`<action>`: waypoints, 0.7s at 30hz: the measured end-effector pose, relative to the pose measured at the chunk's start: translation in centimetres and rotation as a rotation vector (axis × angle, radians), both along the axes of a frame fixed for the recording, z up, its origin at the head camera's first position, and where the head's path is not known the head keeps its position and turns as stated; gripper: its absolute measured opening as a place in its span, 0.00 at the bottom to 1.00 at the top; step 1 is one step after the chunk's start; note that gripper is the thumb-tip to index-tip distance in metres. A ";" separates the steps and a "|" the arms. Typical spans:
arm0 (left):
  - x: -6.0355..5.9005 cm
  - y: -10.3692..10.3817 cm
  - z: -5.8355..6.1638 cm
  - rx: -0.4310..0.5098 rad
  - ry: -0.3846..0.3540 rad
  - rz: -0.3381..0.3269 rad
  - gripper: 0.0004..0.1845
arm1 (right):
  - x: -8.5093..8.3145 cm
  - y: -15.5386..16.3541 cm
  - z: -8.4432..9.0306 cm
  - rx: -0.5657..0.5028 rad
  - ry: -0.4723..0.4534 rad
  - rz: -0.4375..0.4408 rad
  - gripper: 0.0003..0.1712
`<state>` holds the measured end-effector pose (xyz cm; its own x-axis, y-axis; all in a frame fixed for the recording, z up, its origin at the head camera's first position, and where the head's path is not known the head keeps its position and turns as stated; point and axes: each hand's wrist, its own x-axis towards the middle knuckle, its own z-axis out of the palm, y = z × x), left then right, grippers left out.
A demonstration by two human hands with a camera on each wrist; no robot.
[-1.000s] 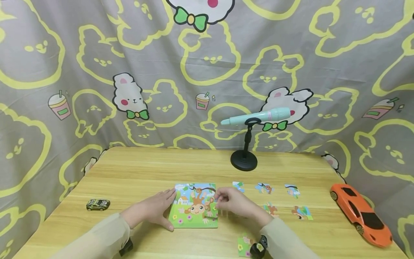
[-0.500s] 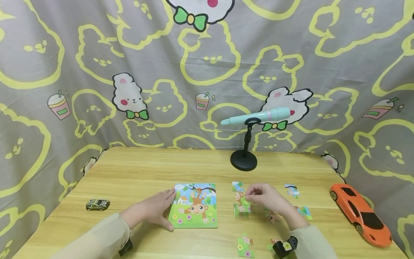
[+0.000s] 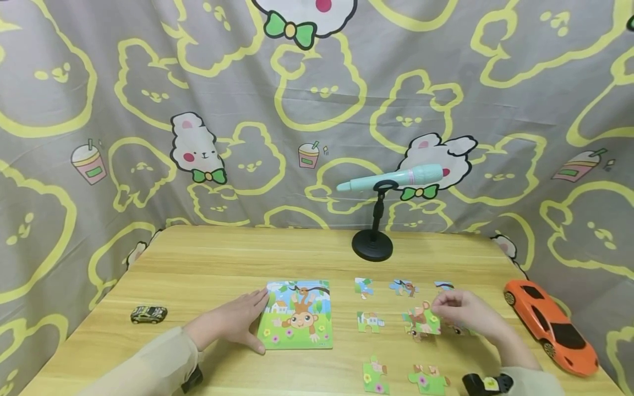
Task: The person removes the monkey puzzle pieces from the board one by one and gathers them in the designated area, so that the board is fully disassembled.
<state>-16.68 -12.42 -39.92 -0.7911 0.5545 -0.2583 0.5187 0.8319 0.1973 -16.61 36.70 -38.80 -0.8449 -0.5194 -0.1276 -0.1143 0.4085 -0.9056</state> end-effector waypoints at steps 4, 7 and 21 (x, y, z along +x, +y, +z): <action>0.0 0.0 0.0 0.006 -0.004 0.004 0.62 | 0.3 2.4 -0.6 -0.063 -0.097 0.073 0.13; 0.0 0.0 0.0 0.012 -0.005 0.006 0.62 | 0.6 4.1 -1.2 -0.109 -0.160 0.118 0.13; -0.1 0.2 0.1 0.011 -0.006 0.003 0.62 | 1.9 8.0 -3.5 -0.144 -0.324 0.206 0.13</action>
<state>-16.77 -12.22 -39.85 -0.7913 0.5547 -0.2572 0.5147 0.8314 0.2094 -14.69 44.75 -42.27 -0.6493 -0.7057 -0.2834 0.1200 0.2730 -0.9545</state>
